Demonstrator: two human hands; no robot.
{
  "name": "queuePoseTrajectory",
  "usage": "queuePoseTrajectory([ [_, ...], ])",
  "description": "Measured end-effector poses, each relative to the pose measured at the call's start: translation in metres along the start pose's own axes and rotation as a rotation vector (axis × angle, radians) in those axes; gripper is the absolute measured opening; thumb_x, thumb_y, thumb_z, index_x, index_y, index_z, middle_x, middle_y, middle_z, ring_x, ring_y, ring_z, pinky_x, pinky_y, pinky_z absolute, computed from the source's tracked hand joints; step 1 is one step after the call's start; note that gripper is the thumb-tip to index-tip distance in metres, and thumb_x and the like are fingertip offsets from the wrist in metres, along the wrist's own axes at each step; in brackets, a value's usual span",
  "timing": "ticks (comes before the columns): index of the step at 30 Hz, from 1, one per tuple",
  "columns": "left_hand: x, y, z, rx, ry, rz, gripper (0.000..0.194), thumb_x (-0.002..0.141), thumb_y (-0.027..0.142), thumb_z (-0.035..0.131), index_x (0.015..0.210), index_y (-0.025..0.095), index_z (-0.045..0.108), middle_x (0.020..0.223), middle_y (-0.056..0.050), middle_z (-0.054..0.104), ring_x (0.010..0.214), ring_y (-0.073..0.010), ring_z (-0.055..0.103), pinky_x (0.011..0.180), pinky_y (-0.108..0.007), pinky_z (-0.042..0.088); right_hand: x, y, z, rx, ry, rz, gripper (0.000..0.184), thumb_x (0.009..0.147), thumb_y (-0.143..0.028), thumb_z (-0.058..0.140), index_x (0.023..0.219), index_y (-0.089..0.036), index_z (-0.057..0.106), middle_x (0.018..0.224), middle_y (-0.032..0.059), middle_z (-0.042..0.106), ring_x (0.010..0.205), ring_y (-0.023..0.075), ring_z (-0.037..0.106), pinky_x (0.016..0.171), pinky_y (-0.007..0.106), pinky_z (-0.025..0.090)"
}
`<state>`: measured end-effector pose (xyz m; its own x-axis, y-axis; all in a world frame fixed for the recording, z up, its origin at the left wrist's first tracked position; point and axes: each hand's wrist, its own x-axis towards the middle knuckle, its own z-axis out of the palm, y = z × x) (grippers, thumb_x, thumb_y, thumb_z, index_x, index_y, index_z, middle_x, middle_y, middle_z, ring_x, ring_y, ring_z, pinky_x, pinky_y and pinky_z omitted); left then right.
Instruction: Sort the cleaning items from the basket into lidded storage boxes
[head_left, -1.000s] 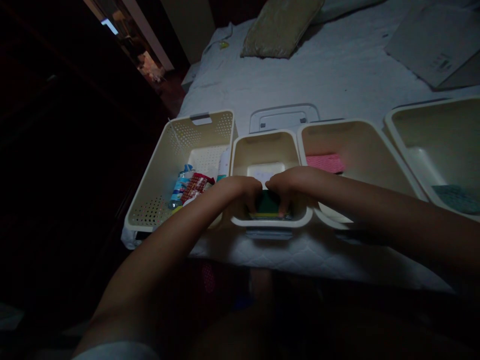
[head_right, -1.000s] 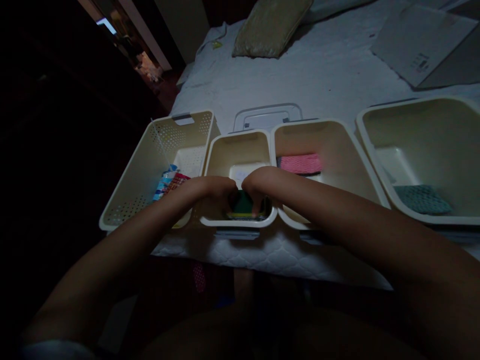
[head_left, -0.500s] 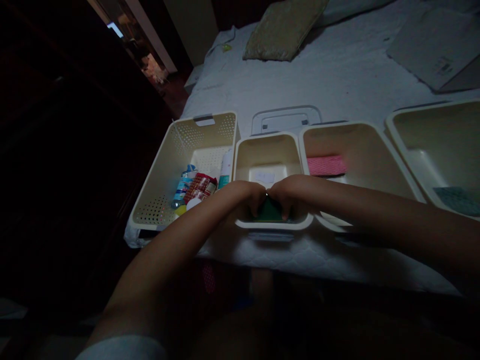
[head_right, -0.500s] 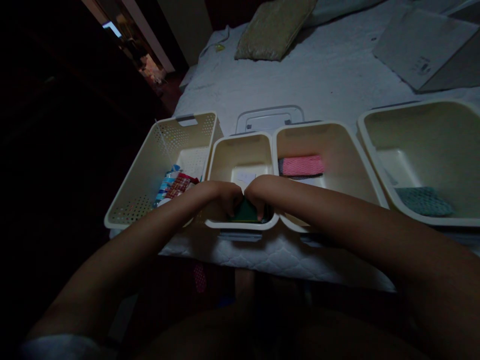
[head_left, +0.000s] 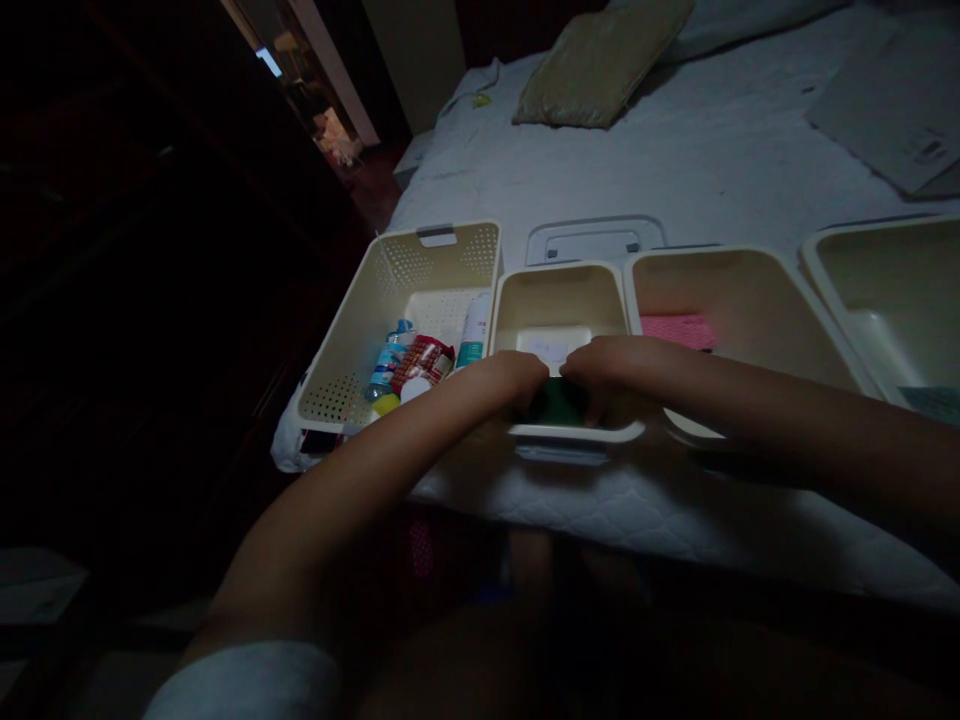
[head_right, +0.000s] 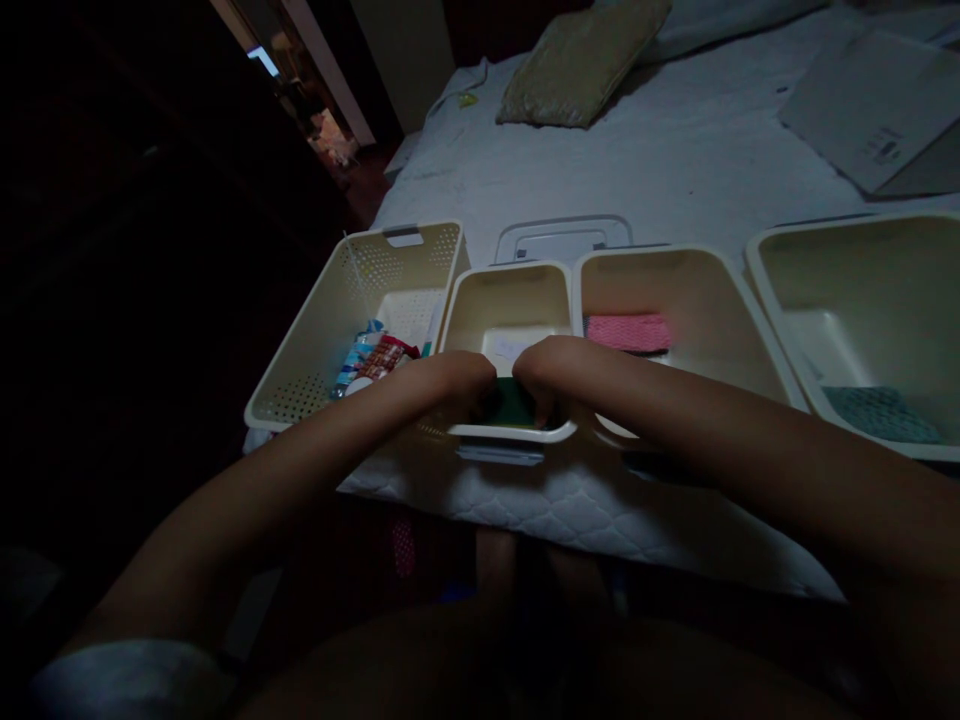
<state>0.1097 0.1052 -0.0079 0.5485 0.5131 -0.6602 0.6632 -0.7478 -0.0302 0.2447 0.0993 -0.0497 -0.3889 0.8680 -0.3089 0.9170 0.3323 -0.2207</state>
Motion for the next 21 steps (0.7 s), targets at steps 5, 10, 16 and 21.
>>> queuePoseTrajectory([
  [5, -0.031, -0.020, -0.006, 0.000, 0.326, -0.048, 0.027, 0.086, 0.019, 0.054, 0.109, 0.014, 0.067, 0.114, -0.013, 0.067, 0.101, -0.0244, 0.064, 0.084, -0.033, 0.049, -0.008, -0.012, -0.052, -0.184, -0.178, -0.029, 0.032, 0.060, -0.018, 0.085, 0.090, -0.018, 0.075, 0.096, 0.0093, 0.073, 0.092, 0.0278, 0.067, 0.079, 0.037, 0.046],
  [10, -0.045, -0.052, 0.002, -0.028, 0.744, -0.231, 0.034, 0.093, 0.019, 0.040, 0.123, 0.013, 0.056, 0.121, -0.013, 0.063, 0.112, -0.0231, 0.058, 0.096, -0.036, 0.044, 0.002, -0.020, -0.067, -0.390, 0.131, -0.113, 0.035, 0.089, -0.034, 0.058, 0.115, -0.012, 0.066, 0.115, 0.0177, 0.066, 0.102, 0.0323, 0.063, 0.084, 0.041, 0.044],
  [16, -0.052, -0.094, 0.031, -0.118, 0.984, -0.388, 0.045, 0.092, 0.023, 0.041, 0.135, 0.010, 0.044, 0.135, -0.017, 0.055, 0.124, -0.0248, 0.052, 0.105, -0.038, 0.039, 0.018, -0.055, -0.073, -0.344, 0.369, -0.239, 0.034, 0.095, -0.028, 0.043, 0.119, -0.011, 0.059, 0.119, 0.0166, 0.062, 0.108, 0.0290, 0.057, 0.094, 0.039, 0.038],
  [21, -0.064, -0.124, 0.064, -0.178, 0.985, -0.512, 0.042, 0.092, 0.026, 0.041, 0.130, 0.008, 0.049, 0.131, -0.018, 0.057, 0.124, -0.0255, 0.051, 0.107, -0.039, 0.039, 0.041, -0.082, -0.071, -0.307, 0.409, -0.320, 0.038, 0.091, -0.027, 0.048, 0.123, -0.008, 0.055, 0.121, 0.0186, 0.059, 0.108, 0.0307, 0.058, 0.089, 0.038, 0.041],
])
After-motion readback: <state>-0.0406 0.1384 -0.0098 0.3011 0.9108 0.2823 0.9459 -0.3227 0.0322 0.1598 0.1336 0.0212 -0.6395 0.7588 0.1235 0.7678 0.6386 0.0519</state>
